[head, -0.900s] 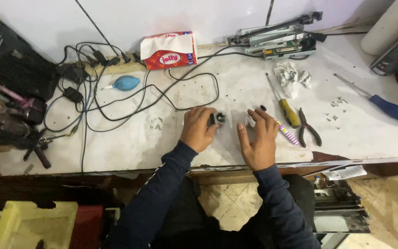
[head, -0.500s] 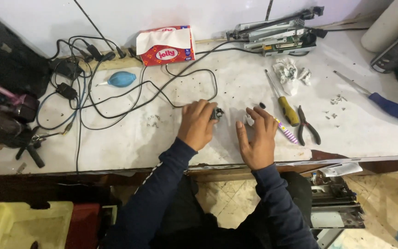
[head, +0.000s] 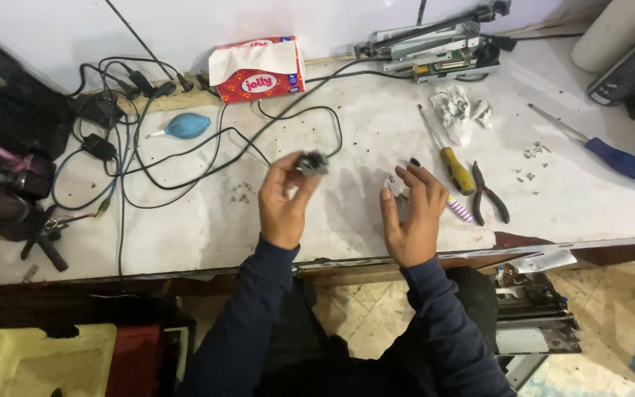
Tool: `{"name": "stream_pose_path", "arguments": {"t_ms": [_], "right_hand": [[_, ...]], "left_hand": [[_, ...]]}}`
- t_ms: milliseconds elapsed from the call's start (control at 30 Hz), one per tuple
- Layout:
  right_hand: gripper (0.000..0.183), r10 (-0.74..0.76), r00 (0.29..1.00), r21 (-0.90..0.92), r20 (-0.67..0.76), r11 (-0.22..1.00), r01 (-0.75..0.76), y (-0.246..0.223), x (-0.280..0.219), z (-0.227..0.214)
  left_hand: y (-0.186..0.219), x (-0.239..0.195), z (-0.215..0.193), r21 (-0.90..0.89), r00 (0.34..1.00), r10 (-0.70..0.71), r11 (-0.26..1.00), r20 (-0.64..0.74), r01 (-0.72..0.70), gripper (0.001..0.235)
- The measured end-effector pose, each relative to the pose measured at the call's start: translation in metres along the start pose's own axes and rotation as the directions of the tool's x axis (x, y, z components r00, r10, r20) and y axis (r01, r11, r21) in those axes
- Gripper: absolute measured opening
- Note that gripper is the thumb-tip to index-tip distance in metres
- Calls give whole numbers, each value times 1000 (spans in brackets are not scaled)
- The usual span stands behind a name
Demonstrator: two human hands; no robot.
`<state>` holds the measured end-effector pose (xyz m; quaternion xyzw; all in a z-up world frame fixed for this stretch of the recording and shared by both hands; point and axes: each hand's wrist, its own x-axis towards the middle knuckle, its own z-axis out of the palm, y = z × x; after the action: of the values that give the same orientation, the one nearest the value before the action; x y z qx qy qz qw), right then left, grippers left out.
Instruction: The person cleans a small electronic component using a tissue and a blue air blower. They wipe the component, blow air into it to remove dust, and repeat the process. The person then picks up a green circuit board and holds it while continuing to clean the small component.
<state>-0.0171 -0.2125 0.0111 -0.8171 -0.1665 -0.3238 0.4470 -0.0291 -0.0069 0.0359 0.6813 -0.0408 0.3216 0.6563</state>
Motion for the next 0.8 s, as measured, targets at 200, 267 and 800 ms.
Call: {"name": "stream_pose_path", "arguments": {"t_ms": [200,267,800], "right_hand": [[49,45,990,380,132,920,-93,-18,5,-9],[55,65,971,516,231,838,-179,-33,3,-10],[50,-118,927,-227,356,951,208,8,15,28]], "left_hand": [[31,-26,8,-96,980,107,991,171,-92,50],[35,-31,12,-66,977,131,990,170,-121,47],[7,-33,-53,309,976,216,927,19,-211,39]]}}
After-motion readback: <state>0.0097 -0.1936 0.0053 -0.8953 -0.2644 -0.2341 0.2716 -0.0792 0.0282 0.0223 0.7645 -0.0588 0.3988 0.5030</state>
